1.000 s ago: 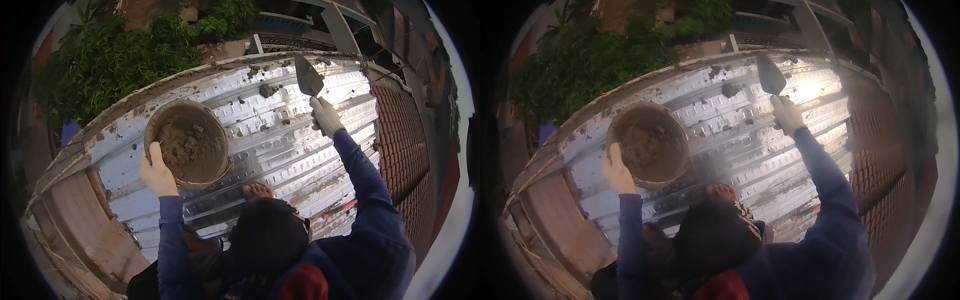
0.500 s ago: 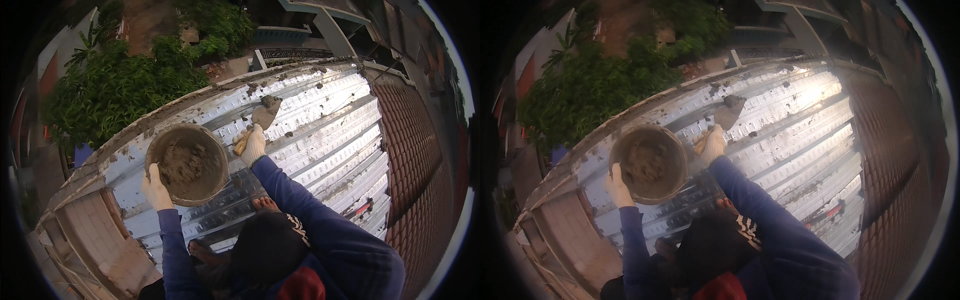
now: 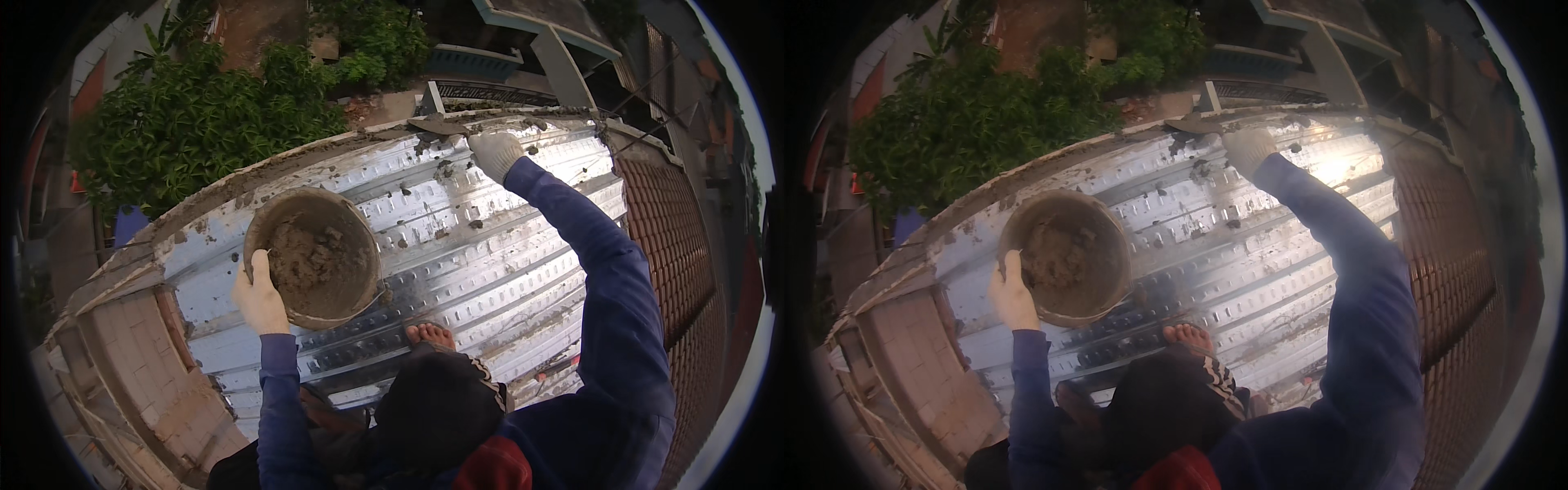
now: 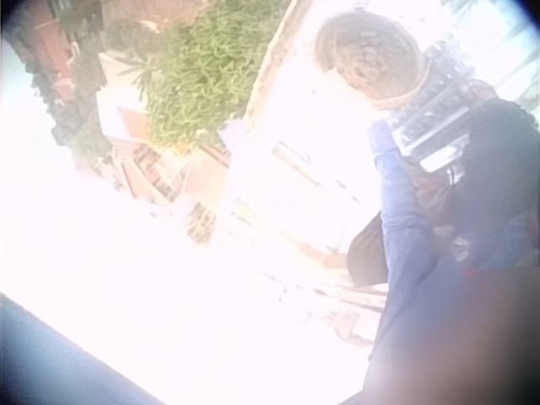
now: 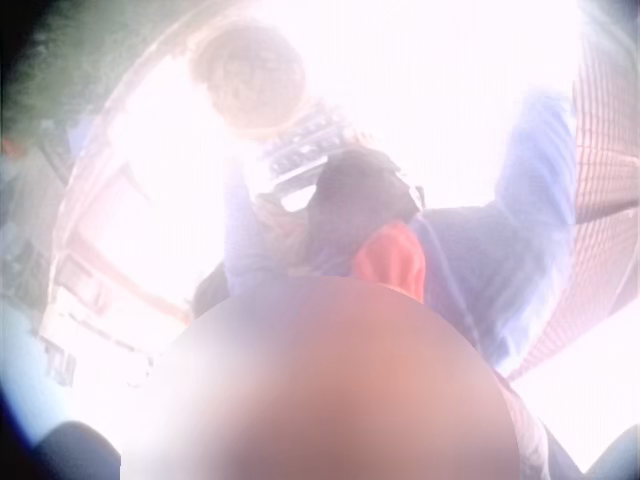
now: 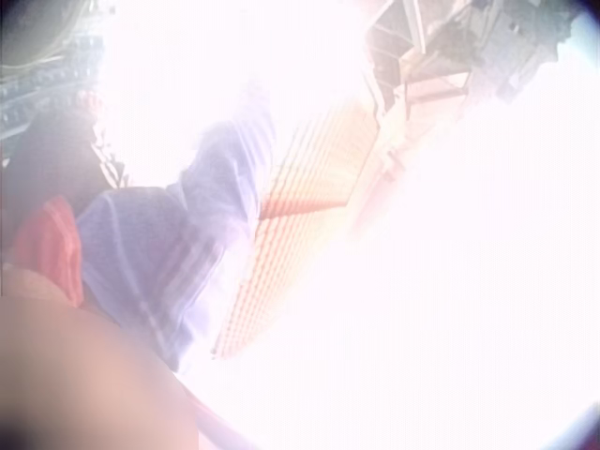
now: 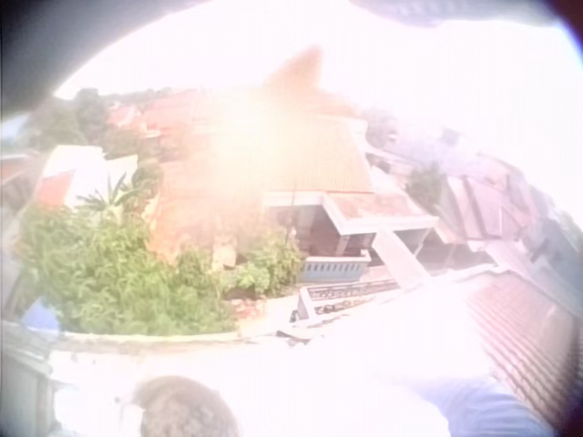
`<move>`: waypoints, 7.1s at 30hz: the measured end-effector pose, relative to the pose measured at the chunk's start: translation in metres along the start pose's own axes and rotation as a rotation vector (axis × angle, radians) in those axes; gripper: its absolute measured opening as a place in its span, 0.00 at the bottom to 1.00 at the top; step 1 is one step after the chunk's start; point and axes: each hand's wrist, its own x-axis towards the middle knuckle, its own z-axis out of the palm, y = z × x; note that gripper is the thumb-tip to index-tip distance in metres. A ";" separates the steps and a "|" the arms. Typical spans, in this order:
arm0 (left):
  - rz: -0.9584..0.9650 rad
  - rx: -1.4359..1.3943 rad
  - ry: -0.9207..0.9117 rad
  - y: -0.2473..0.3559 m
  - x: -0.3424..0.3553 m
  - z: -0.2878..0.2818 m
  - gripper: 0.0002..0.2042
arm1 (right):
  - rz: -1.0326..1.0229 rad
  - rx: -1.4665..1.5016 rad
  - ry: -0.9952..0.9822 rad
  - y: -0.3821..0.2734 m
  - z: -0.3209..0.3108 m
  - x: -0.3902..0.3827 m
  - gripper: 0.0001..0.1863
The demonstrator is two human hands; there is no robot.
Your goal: The person scoops cement from a bucket using a trowel and applies it to the edge of a corrugated metal roof. The person repeatedly scoops and spreads the cement along the roof edge.
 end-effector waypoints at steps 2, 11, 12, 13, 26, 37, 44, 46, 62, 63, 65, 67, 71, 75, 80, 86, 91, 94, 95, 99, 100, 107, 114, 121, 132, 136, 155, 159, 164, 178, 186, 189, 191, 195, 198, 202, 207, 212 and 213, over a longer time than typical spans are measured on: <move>-0.003 0.021 -0.004 0.001 -0.001 -0.001 0.23 | -0.074 -0.037 -0.090 0.004 -0.009 0.006 0.18; -0.007 -0.064 0.020 0.000 -0.006 0.003 0.22 | 0.187 0.061 -0.129 0.074 -0.083 0.032 0.26; -0.008 -0.052 0.017 0.000 -0.006 0.003 0.22 | 0.198 0.072 -0.093 0.085 -0.073 0.036 0.28; -0.005 -0.044 0.014 0.000 -0.005 0.006 0.21 | 0.181 0.056 -0.113 0.098 -0.057 0.040 0.30; -0.033 -0.046 0.040 0.010 -0.008 0.007 0.21 | -0.185 -0.281 -0.140 0.061 -0.072 0.026 0.20; -0.010 0.006 -0.020 0.022 -0.012 0.019 0.21 | -0.186 -0.191 0.046 -0.013 -0.079 0.054 0.19; -0.041 -0.025 -0.052 0.011 -0.006 0.007 0.25 | -0.218 -0.178 0.113 -0.029 -0.110 -0.025 0.17; -0.050 0.015 -0.060 0.014 -0.001 0.008 0.26 | -0.251 -0.070 0.194 -0.062 -0.134 -0.062 0.17; 0.326 -0.013 -0.260 -0.012 0.004 0.004 0.26 | -0.437 0.074 -0.383 -0.245 -0.083 -0.090 0.23; 0.255 -0.048 -0.304 -0.014 0.008 -0.002 0.26 | -0.445 0.093 -0.414 -0.246 -0.082 -0.096 0.24; 0.198 -0.095 -0.330 -0.009 0.010 -0.008 0.26 | -0.434 0.159 -0.423 -0.247 -0.073 -0.103 0.26; 0.191 -0.118 -0.305 -0.002 0.007 -0.005 0.26 | -0.422 0.236 -0.430 -0.252 -0.062 -0.111 0.28; 0.214 -0.125 -0.301 -0.008 0.011 -0.004 0.26 | -0.419 0.375 -0.391 -0.272 -0.049 -0.130 0.28; 0.168 -0.085 -0.312 0.000 0.012 0.000 0.27 | -0.289 0.551 -0.517 -0.267 -0.059 -0.154 0.27; 0.097 -0.112 -0.280 -0.008 0.030 -0.011 0.29 | -0.432 0.335 -0.045 -0.233 -0.055 -0.139 0.18; 0.054 -0.274 -0.261 -0.025 0.025 -0.036 0.28 | -0.331 0.147 0.241 -0.256 -0.113 -0.088 0.15; -0.053 -0.071 -0.344 0.001 0.029 -0.036 0.24 | -0.464 0.176 0.099 -0.286 -0.040 -0.104 0.16; -0.036 -0.088 -0.285 -0.003 0.024 -0.047 0.22 | -0.554 0.193 0.005 -0.269 -0.051 -0.129 0.16; -0.033 -0.104 -0.276 -0.004 0.024 -0.043 0.21 | -0.555 0.112 0.008 -0.258 -0.053 -0.127 0.15; -0.004 -0.039 -0.242 0.003 0.021 -0.026 0.20 | -0.269 0.158 0.117 -0.254 -0.059 -0.084 0.15; 0.014 -0.001 -0.238 0.009 0.019 -0.023 0.20 | -0.329 0.193 0.085 -0.256 -0.055 -0.086 0.15; 0.145 0.176 -0.272 0.018 0.015 -0.021 0.20 | -0.280 0.313 -0.048 -0.255 -0.023 -0.120 0.17; 0.203 0.125 -0.323 0.016 0.009 -0.008 0.21 | -0.354 0.445 -0.129 -0.270 0.001 -0.122 0.22; 0.335 0.116 -0.195 -0.012 0.003 0.004 0.22 | -0.055 0.982 -0.656 -0.295 -0.027 -0.166 0.23; 0.177 -0.146 -0.258 -0.013 0.022 -0.019 0.22 | -0.176 0.382 -0.206 -0.272 -0.064 -0.116 0.27; 0.197 -0.153 -0.257 -0.014 0.018 -0.012 0.25 | 0.086 0.675 -0.823 -0.262 -0.085 -0.114 0.30; 0.052 -0.125 -0.190 0.002 0.007 0.001 0.26 | -0.085 1.112 -0.745 -0.247 -0.040 -0.176 0.30; 0.086 -0.157 -0.152 -0.012 0.009 -0.008 0.25 | -0.037 1.230 -0.702 -0.219 -0.035 -0.166 0.30; 0.094 -0.099 -0.089 -0.023 0.011 -0.020 0.24 | 0.231 1.289 -0.672 -0.139 -0.052 -0.113 0.25; 0.083 -0.109 -0.080 -0.001 -0.006 0.003 0.22 | -0.176 -0.153 0.010 0.051 -0.001 0.035 0.20; 0.054 -0.111 -0.092 0.001 -0.007 0.005 0.21 | -0.071 -0.233 0.004 0.083 0.005 0.022 0.16; 0.064 -0.149 -0.088 0.002 -0.008 0.008 0.21 | 0.023 -0.302 -0.084 0.103 -0.005 0.004 0.15; 0.072 -0.166 -0.089 0.003 -0.009 0.011 0.21 | 0.050 -0.329 -0.058 0.112 -0.014 -0.008 0.15; 0.081 -0.131 -0.087 0.005 -0.007 0.010 0.21 | 0.188 -0.137 0.108 0.063 -0.042 -0.034 0.13; 0.077 -0.140 -0.124 0.011 -0.007 0.013 0.22 | 0.203 0.015 0.184 0.004 -0.033 -0.036 0.11; 0.119 -0.049 -0.148 0.016 -0.008 0.013 0.22 | 0.143 0.005 0.160 -0.007 0.009 -0.034 0.12; 0.108 -0.131 -0.125 0.001 -0.001 0.010 0.22 | 0.257 0.018 0.034 0.051 0.029 -0.051 0.13; 0.095 -0.108 -0.092 0.000 0.006 0.004 0.22 | 0.459 0.212 0.177 0.061 0.043 -0.092 0.17; 0.087 -0.112 -0.094 -0.002 0.008 0.001 0.22 | 0.516 0.274 0.162 0.051 0.041 -0.093 0.17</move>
